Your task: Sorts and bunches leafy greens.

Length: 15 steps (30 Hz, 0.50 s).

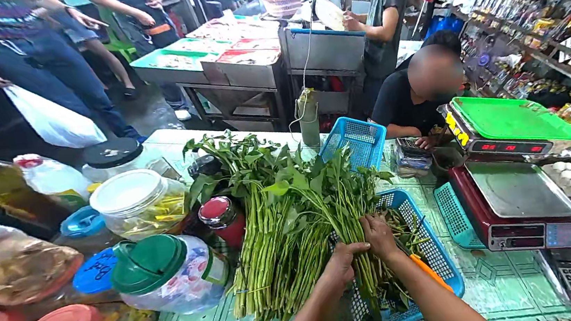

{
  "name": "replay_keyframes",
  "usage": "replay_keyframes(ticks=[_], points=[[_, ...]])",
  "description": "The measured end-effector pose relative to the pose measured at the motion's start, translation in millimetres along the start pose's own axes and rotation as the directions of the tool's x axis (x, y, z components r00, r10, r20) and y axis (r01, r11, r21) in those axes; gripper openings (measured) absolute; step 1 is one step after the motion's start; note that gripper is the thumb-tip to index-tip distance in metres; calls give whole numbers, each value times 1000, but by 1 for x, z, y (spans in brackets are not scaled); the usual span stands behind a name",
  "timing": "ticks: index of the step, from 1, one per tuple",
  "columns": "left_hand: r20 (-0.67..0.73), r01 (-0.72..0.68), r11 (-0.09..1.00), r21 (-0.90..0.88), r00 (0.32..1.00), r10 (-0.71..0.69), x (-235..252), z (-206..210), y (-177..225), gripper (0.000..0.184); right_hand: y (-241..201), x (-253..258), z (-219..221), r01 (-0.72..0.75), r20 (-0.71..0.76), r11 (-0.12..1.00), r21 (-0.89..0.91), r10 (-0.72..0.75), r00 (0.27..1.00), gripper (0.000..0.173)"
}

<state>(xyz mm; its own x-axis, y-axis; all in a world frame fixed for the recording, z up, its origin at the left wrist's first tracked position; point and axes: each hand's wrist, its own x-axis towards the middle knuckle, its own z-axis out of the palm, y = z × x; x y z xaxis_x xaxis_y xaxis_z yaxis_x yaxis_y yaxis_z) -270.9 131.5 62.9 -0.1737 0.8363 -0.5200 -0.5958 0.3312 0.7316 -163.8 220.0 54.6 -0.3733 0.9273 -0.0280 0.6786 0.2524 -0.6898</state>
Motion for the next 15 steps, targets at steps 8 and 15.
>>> replay_keyframes(ticks=[8, 15], points=[[181, -92, 996, 10, 979, 89, -7, -24, 47, 35, 35, 21, -27, -384, 83, 908, -168, 401, 912, 48], [298, -158, 987, 22, 943, 145, 1, -42, 60, 58, 39, 10, 25, -385, 143, 841, -381, 465, 874, 49]])
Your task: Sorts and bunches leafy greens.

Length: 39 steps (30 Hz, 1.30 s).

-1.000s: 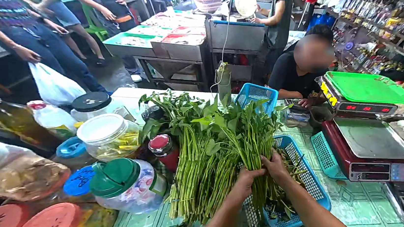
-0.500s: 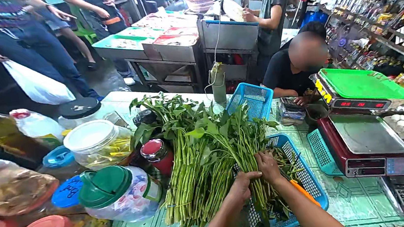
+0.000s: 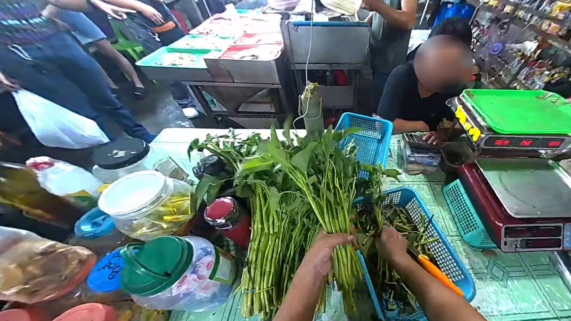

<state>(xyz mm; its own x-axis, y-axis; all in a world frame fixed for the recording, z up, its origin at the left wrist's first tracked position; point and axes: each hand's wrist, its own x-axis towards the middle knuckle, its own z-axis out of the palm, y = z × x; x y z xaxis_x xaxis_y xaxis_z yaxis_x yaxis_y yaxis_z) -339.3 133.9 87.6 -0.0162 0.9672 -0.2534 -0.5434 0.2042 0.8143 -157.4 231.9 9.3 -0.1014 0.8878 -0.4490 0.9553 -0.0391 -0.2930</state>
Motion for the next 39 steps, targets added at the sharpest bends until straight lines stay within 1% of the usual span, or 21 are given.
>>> replay_keyframes(ticks=[4, 6, 8, 9, 11, 13, 14, 16, 18, 19, 22, 24, 26, 29, 31, 32, 33, 35, 36, 38, 39], points=[[3, 27, 999, -20, 1000, -27, -3, -15, 1, 57, -2, -2, 0, 40, -162, 974, 224, -3, 987, 47], [-1, 28, 998, -51, 1000, -29, -3, -22, -2, 58, -9, -5, 1, 116, -212, 914, 388, -34, 977, 47], [9, 28, 997, -76, 1000, -28, -2, -27, -4, 58, -16, -1, 10, 220, -219, 830, 513, -121, 968, 51], [15, 30, 996, -87, 999, -28, -2, -28, -4, 59, -20, -1, 11, 253, -189, 811, 528, -179, 966, 55], [29, 37, 993, -114, 999, -34, -3, -30, -4, 61, -31, -2, 14, 247, -66, 834, 494, -247, 967, 64], [28, 46, 992, -113, 999, -43, -4, -31, -1, 63, -38, -3, 17, 179, 68, 887, 425, -228, 971, 73], [25, 42, 994, -100, 999, -40, -5, -31, 2, 63, -39, -3, 19, 163, 92, 896, 414, -219, 971, 71], [34, 13, 998, -66, 999, -11, -10, -29, 10, 61, -32, -3, 20, 158, 82, 887, 434, -214, 973, 56], [63, -62, 996, -67, 996, 66, -19, -28, 23, 59, -19, -4, 12, 183, 31, 829, 528, -234, 972, 48], [95, -128, 988, -87, 986, 136, -24, -27, 32, 59, -11, -3, 7, 198, -8, 786, 586, -239, 971, 47], [199, -372, 914, -162, 895, 400, -36, -27, 57, 58, 18, 0, -17, 165, -48, 709, 686, -183, 982, 45], [185, -477, 851, -218, 836, 516, -38, -21, 70, 56, 30, -2, -35, 150, -71, 713, 685, -139, 988, 44], [108, -533, 818, -218, 819, 563, -32, -9, 71, 64, 32, -10, -56, 229, -154, 685, 691, -170, 973, 40], [-8, -496, 850, -179, 864, 503, -15, 10, 42, 74, 13, -48, -101, 439, -315, 532, 724, -311, 897, 38], [-48, -427, 886, -179, 904, 425, -1, 21, 11, 68, -5, -80, -130, 556, -405, 443, 704, -393, 826, 38], [-44, -400, 898, -182, 916, 399, 6, 24, -6, 65, -12, -94, -141, 596, -435, 425, 681, -420, 796, 38], [-25, -369, 909, -194, 928, 372, 13, 27, -23, 62, -19, -107, -149, 624, -453, 430, 652, -440, 776, 38], [14, -298, 933, -201, 952, 307, 17, 37, -47, 56, -30, -123, -153, 640, -435, 490, 592, -475, 765, 41], [3, -257, 947, -191, 965, 262, 15, 45, -54, 52, -35, -126, -150, 629, -394, 534, 565, -495, 774, 41], [-90, -151, 974, -166, 986, 138, 10, 62, -63, 34, -39, -121, -133, 581, -294, 644, 499, -505, 812, 41], [-96, -111, 977, -183, 991, 95, 11, 67, -69, 31, -39, -115, -121, 560, -269, 697, 449, -492, 828, 42]])
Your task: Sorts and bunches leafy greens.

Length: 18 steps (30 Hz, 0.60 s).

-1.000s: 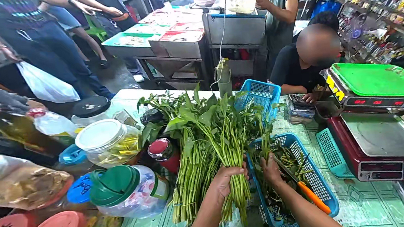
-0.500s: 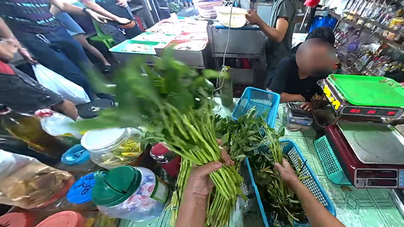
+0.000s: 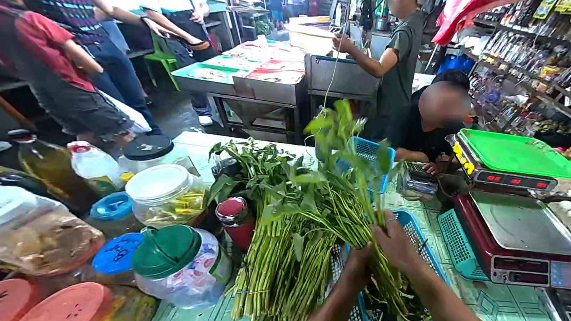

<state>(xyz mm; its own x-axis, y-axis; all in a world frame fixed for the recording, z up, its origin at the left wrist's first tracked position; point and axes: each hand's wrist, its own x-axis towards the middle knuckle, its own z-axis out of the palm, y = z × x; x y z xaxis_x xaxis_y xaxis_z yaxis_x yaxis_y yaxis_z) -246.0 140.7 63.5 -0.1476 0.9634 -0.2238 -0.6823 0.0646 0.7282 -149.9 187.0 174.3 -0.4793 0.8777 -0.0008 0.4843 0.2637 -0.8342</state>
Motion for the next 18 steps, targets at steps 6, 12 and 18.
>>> replay_keyframes(ticks=[6, 12, 18], points=[[37, 49, 984, -170, 998, -44, 3, 8, -22, 29, 63, 2, 32, 112, -80, 993, -33, -115, 990, 75], [-40, -1, 993, -118, 999, -4, 5, 21, -14, 38, 67, 5, 3, 14, 167, 945, 326, -72, 983, 93], [18, -243, 970, -31, 970, 244, 8, 31, 17, 51, 62, -7, -25, 59, 120, 997, -40, -54, 991, 123]])
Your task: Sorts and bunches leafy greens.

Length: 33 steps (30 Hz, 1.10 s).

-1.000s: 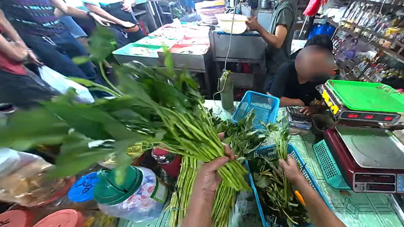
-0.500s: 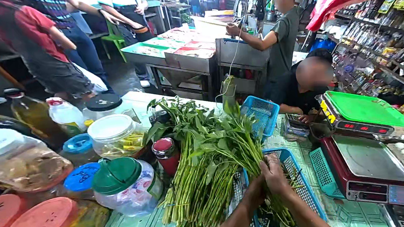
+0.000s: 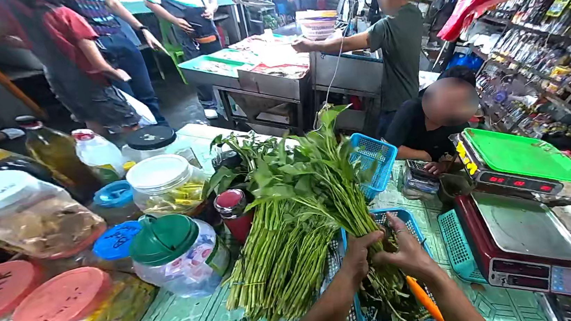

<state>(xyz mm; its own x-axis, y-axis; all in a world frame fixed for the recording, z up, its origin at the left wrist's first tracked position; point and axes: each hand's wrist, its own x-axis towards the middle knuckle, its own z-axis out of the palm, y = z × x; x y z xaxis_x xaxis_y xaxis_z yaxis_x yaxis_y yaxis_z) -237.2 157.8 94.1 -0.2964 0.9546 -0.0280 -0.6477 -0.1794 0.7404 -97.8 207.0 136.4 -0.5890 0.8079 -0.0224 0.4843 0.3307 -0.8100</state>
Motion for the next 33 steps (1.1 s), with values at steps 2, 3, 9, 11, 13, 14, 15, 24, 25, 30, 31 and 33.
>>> replay_keyframes(ticks=[2, 3, 9, 11, 13, 14, 15, 24, 25, 30, 31, 33], points=[[57, -65, 997, -39, 996, 68, 1, 4, 5, 50, 2, -2, 9, -30, 66, 996, -90, 36, 997, 134], [98, -86, 996, -35, 991, 89, 1, 3, 7, 49, 4, -1, 14, -36, 80, 995, -89, 43, 996, 128], [223, -121, 987, -109, 964, 143, -4, -2, 9, 89, -22, 0, 12, -113, 58, 938, -327, 139, 989, 67], [194, -167, 968, -185, 960, 203, -9, 7, 14, 95, -39, -6, 12, -69, -53, 895, -441, 51, 997, 59], [228, -228, 944, -239, 932, 283, -10, 13, 22, 83, -50, -10, 12, 61, -148, 861, -505, -156, 977, 61], [230, -242, 932, -269, 924, 306, -12, 16, 29, 65, -52, -10, 14, 135, -186, 845, -518, -265, 946, 65], [235, -253, 926, -279, 917, 322, -13, 19, 37, 48, -54, -9, 16, 176, -212, 832, -527, -329, 920, 69], [163, -210, 915, -344, 947, 278, -11, 10, 44, 24, -38, -5, 43, 196, -339, 853, -484, -390, 856, 57], [189, -188, 912, -364, 944, 270, -9, 4, 38, 25, -36, -5, 41, 175, -297, 866, -469, -341, 892, 56], [21, -11, 925, -381, 1000, 21, -14, -17, -1, 41, -11, 8, 27, -97, 63, 924, -369, 130, 990, 61], [-29, 27, 943, -331, 999, -39, -17, -22, -10, 41, 4, 12, 28, -119, 120, 938, -325, 166, 979, 60], [-127, 104, 977, -187, 984, -129, -27, -30, -24, 40, 31, 17, 33, -152, 195, 970, -189, 189, 962, 57]])
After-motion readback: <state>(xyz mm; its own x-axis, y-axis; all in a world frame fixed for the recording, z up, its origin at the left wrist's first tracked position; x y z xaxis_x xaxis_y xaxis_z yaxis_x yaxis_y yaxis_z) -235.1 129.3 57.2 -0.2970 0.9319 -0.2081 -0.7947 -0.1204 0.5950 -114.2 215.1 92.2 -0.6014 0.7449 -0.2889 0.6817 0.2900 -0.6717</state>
